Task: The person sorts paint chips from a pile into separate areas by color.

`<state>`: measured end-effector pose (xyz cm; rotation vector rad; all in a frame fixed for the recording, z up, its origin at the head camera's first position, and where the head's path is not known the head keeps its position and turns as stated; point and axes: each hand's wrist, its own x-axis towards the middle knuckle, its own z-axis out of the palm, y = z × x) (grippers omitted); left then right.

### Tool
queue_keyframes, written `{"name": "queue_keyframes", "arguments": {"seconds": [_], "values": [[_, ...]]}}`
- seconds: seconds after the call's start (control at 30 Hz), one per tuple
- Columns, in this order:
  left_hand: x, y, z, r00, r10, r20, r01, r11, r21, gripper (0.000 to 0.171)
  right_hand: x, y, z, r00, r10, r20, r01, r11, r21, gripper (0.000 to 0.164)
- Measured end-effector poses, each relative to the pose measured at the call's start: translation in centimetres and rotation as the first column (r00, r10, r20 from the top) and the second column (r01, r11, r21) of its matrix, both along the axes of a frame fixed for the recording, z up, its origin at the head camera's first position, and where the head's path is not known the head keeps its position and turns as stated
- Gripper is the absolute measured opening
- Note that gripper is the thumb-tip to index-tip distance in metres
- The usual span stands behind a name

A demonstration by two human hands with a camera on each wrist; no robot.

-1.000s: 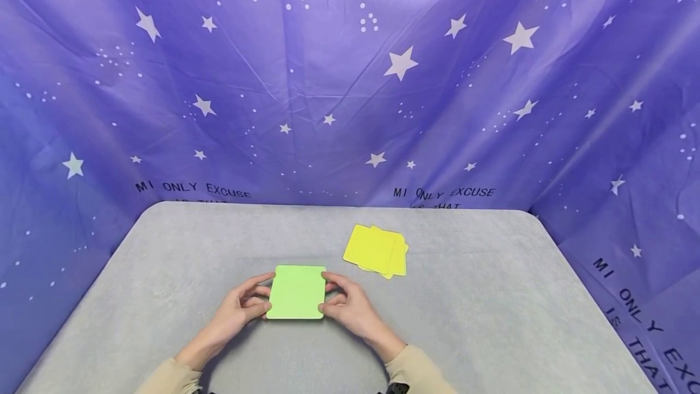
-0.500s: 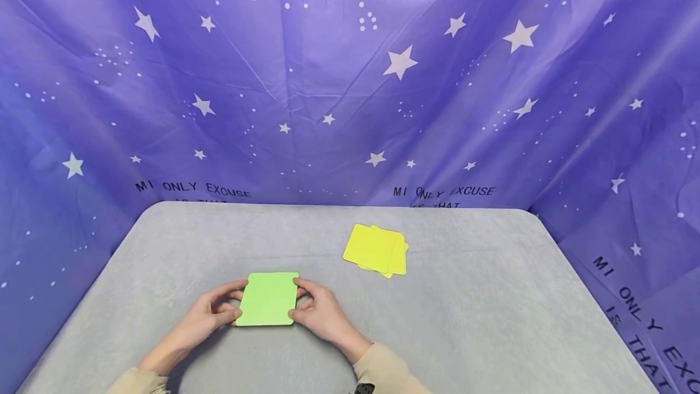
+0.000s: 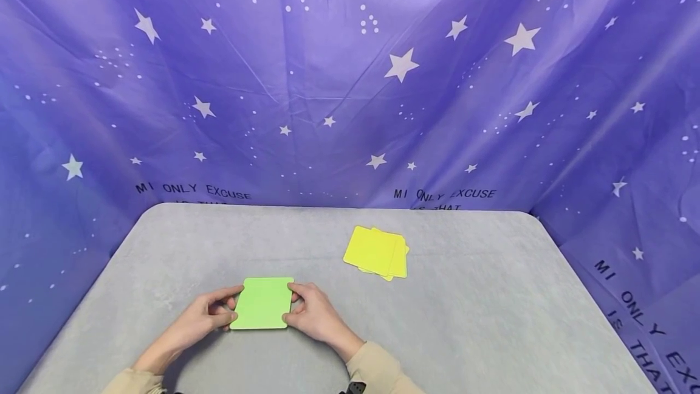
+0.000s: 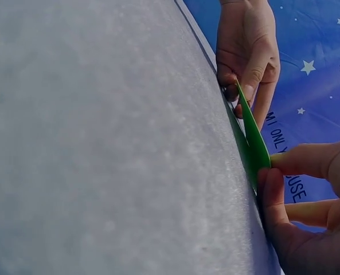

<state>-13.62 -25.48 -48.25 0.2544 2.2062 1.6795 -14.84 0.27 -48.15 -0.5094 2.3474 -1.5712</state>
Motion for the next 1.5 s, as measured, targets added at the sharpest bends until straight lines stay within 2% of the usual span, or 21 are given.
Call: {"name": "queue_keyframes", "arguments": {"seconds": [0.27,0.57,0.67,0.83,0.93,1.03,1.27,1.5], "values": [[-0.1,0.4,0.1,0.999,0.042,-0.019,-0.043,0.997,-0.068,0.062,0.0,-0.1,0.0,1.0,-0.009,-0.015,0.01,0.999,0.051,0.058],[-0.2,0.9,0.4,0.992,0.122,0.033,-0.118,0.988,-0.101,0.06,-0.4,-0.1,0.0,1.0,-0.012,-0.022,0.013,0.997,0.074,0.058],[-0.2,1.2,0.4,0.985,0.164,0.047,-0.156,0.979,-0.132,0.055,-0.5,-0.1,-0.2,1.0,-0.006,0.018,0.006,1.0,0.021,0.058],[-0.3,1.7,0.6,0.974,0.222,0.044,-0.21,0.96,-0.185,0.045,-0.2,0.7,-0.4,0.991,-0.004,0.13,0.024,0.989,-0.147,0.064],[-0.6,2.1,0.8,0.97,0.241,0.014,-0.233,0.949,-0.212,0.041,-0.1,1.6,-0.4,0.99,-0.019,0.141,0.045,0.982,-0.184,0.064],[-0.8,2.6,1.0,0.97,0.244,-0.019,-0.243,0.95,-0.194,0.037,-0.1,2.7,-0.2,0.991,-0.034,0.127,0.058,0.979,-0.195,0.06],[-1.6,4.3,1.2,0.975,0.206,-0.079,-0.212,0.974,-0.081,0.031,-0.8,5.5,0.5,0.992,-0.08,0.098,0.099,0.972,-0.215,0.059],[-2.3,6.5,1.3,0.982,0.172,-0.081,-0.173,0.985,-0.002,0.032,-1.6,8.6,0.8,0.984,-0.172,0.042,0.177,0.962,-0.206,0.056]]}}
